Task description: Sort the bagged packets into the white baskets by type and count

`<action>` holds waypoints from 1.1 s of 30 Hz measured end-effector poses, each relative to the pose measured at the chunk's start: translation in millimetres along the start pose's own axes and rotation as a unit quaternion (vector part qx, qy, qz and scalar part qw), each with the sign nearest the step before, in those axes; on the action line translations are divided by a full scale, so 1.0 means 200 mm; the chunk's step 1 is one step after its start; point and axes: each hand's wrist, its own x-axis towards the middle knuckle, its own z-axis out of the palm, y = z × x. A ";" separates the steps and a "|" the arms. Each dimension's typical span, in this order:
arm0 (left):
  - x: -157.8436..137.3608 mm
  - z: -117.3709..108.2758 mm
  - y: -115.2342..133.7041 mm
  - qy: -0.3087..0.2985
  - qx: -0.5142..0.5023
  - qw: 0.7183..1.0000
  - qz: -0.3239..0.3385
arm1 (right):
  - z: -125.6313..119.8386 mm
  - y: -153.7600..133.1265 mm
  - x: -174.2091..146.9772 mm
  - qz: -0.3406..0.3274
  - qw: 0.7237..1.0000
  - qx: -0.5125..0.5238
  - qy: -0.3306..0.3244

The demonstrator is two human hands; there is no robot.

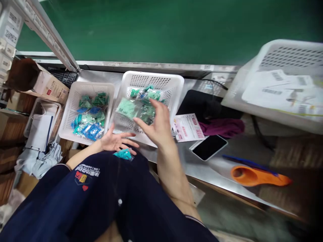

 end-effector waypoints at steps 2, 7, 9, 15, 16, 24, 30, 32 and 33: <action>0.02 -0.02 -0.02 -0.024 -0.002 1.000 0.018 | -0.04 0.05 -0.05 -0.021 0.996 0.003 -0.082; 0.05 -0.01 -0.03 0.091 0.032 0.994 0.056 | 0.05 0.10 -0.26 -0.034 0.933 0.106 -0.342; -0.02 0.02 0.01 0.168 0.107 0.971 0.135 | 0.06 0.11 -0.31 0.000 0.947 0.133 -0.291; -0.47 -0.03 0.19 0.506 0.520 0.648 0.232 | -0.06 0.19 -0.35 0.132 0.973 0.187 -0.036; -0.52 -0.06 0.19 0.523 0.559 0.625 0.153 | -0.06 0.21 -0.35 0.145 0.971 0.189 -0.011; -0.54 -0.20 0.12 0.560 0.617 0.551 0.051 | 0.07 0.23 -0.35 0.159 0.966 0.196 -0.051; -0.64 -0.12 0.34 0.536 0.264 0.637 0.488 | 0.17 0.15 -0.24 0.145 0.950 0.246 -0.122; -0.57 -0.08 0.39 0.454 0.112 0.699 0.541 | 0.22 0.11 -0.18 0.126 0.942 0.282 -0.135; -0.52 -0.06 0.40 0.420 0.050 0.726 0.543 | 0.25 0.09 -0.15 0.118 0.936 0.302 -0.138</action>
